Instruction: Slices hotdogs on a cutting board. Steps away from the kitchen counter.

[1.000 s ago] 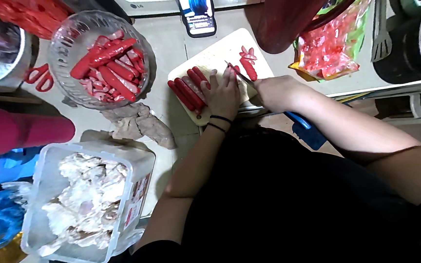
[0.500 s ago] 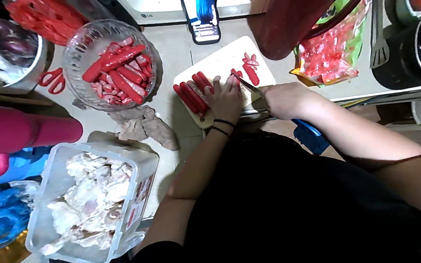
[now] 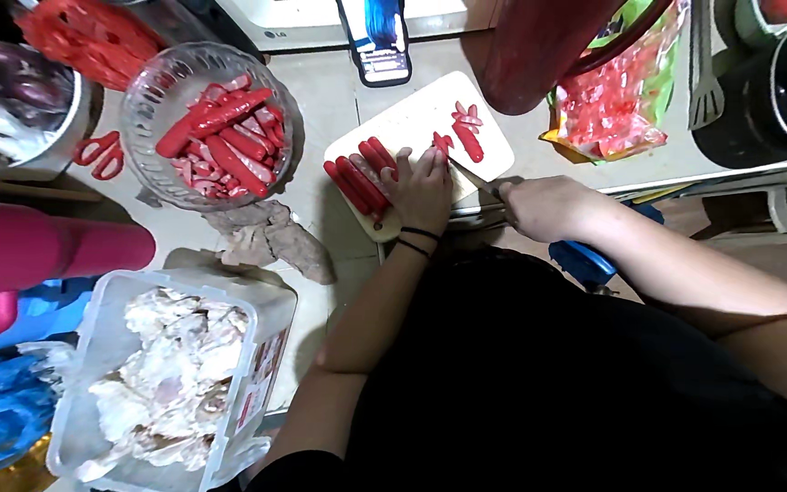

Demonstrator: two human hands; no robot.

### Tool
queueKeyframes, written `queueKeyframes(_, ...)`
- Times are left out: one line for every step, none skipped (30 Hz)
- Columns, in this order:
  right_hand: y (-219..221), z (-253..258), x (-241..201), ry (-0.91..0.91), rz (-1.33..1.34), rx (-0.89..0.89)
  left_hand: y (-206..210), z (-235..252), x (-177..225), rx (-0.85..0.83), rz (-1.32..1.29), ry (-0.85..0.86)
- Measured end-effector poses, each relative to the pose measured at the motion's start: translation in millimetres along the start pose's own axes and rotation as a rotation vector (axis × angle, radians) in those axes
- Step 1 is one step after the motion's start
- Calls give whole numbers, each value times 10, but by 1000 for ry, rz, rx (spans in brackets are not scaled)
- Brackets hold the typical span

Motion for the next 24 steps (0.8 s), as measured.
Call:
queueKeyframes(-11, -33, 20, -3, 1, -1, 0, -6, -5, 17, -10, 2)
queueKeyframes(-31, -56, 29, -7, 6, 12, -1, -11, -10, 29, -19, 1)
queueKeyframes(-57, -70, 26, -11, 8, 36, -3, -14, -10, 37, -19, 5)
queueKeyframes(-84, -71, 14, -17, 9, 56, -10, -16, -5, 38, -17, 8)
queueKeyframes(-105, -57, -3, -24, 9, 67, -18, -16, -4, 34, -15, 8)
queueKeyframes(-123, -38, -19, -32, 10, 73, -22, -13, -4, 31, -15, 9)
queueKeyframes(-138, -20, -36, -39, 11, 71, -21, -8, -7, 31, -18, 12)
queueKeyframes(-148, -2, -48, -44, 11, 69, -20, -3, -12, 30, -21, 14)
queueKeyframes(-153, 20, -59, -44, 10, 63, -17, 0, -17, 22, -20, 10)
queueKeyframes(-153, 45, -69, -40, 11, 57, -12, -3, -21, 21, -18, 6)
queueKeyframes(-154, 75, -79, -34, 21, 55, -8, -9, -20, 26, -11, 2)
queueKeyframes(-159, 113, -93, -25, 39, 57, -1, -14, -17, 40, -7, 1)
queueKeyframes(-175, 161, -111, -17, 58, 65, 2, -10, -13, 56, -4, 4)
queueKeyframes(-190, 208, -131, -14, 77, 76, 4, -5, -12, 57, -3, 3)
queueKeyframes(-198, 248, -150, -11, 93, 84, 11, -2, -16, 59, 0, -1)
queueKeyframes(-200, 266, -165, -6, 103, 84, 21, -3, -21, 71, 6, 4)
queueKeyframes(-192, 266, -172, -5, 99, 83, 27, -6, -25, 83, 12, 8)
queueKeyframes(-177, 247, -171, -9, 85, 78, 28, -10, -29, 89, 15, 13)
queueKeyframes(-146, 213, -162, -15, 71, 68, 32, -16, -31, 96, 16, 16)
queueKeyframes(-99, 175, -140, -18, 56, 54, 36, -19, -30, 107, 12, 21)
queueKeyframes(-39, 138, -109, -16, 47, 45, 42, -22, -32, 116, 3, 24)
queueKeyframes(19, 96, -78, -14, 36, 34, 46, -24, -36, 116, -8, 22)
queueKeyframes(56, 52, -50, -11, 30, 19, 42, -22, -43, 110, -20, 18)
queueKeyframes(77, 9, -22, -12, 23, 6, 33, -22, -49, 113, -39, 15)
Point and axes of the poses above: each hand's wrist, its own z-axis towards the middle knuckle, its own y-axis out of the palm, x = y × z, the point moved 3 cm from there along z, towards the middle knuckle, and after that the axes turned 8 degrees about -z, right-handed, at the moved point
